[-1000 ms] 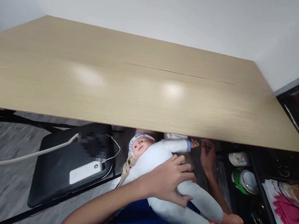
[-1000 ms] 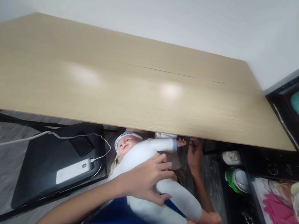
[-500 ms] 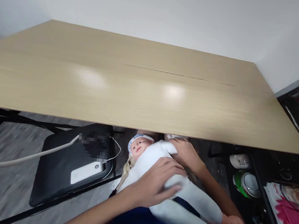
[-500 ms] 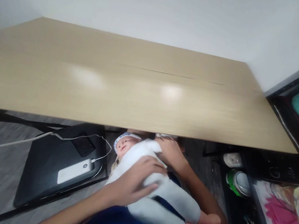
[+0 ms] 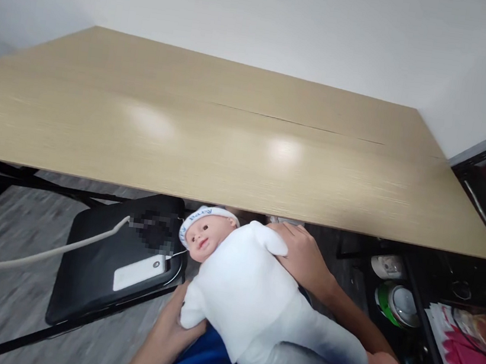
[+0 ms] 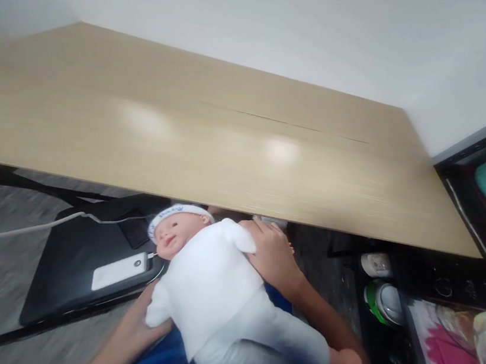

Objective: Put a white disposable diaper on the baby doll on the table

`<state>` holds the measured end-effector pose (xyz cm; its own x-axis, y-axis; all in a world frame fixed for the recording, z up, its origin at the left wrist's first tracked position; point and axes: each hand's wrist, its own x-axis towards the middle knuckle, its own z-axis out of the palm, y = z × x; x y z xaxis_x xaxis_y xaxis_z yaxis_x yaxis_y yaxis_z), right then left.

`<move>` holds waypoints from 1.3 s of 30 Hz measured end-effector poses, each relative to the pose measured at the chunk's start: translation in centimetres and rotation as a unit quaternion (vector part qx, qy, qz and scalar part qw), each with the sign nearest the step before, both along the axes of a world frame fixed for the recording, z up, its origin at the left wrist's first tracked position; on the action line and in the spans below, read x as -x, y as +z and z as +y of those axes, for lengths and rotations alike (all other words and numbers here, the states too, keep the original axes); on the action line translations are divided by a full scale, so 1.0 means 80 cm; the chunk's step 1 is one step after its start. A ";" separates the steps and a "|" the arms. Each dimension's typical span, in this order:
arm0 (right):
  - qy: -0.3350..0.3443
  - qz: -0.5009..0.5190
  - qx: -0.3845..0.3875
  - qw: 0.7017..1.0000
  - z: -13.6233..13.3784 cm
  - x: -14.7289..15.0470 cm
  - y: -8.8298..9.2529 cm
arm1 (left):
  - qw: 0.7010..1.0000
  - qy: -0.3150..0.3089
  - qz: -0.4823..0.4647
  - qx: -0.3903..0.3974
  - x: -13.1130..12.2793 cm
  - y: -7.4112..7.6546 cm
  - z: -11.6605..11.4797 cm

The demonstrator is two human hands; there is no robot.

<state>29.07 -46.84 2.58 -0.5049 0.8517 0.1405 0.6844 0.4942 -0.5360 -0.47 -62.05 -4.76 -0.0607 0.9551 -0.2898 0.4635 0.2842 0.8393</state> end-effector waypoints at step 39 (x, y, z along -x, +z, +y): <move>-0.214 -0.003 -0.085 0.973 0.147 -0.133 -0.032 | 0.911 -0.193 0.282 -0.229 0.017 0.093 0.417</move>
<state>39.71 -35.12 0.00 -0.1108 0.9486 0.2966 0.8500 0.2451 -0.4662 -1.83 -28.69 2.66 0.2887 0.9500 0.1186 0.8497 -0.3113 0.4255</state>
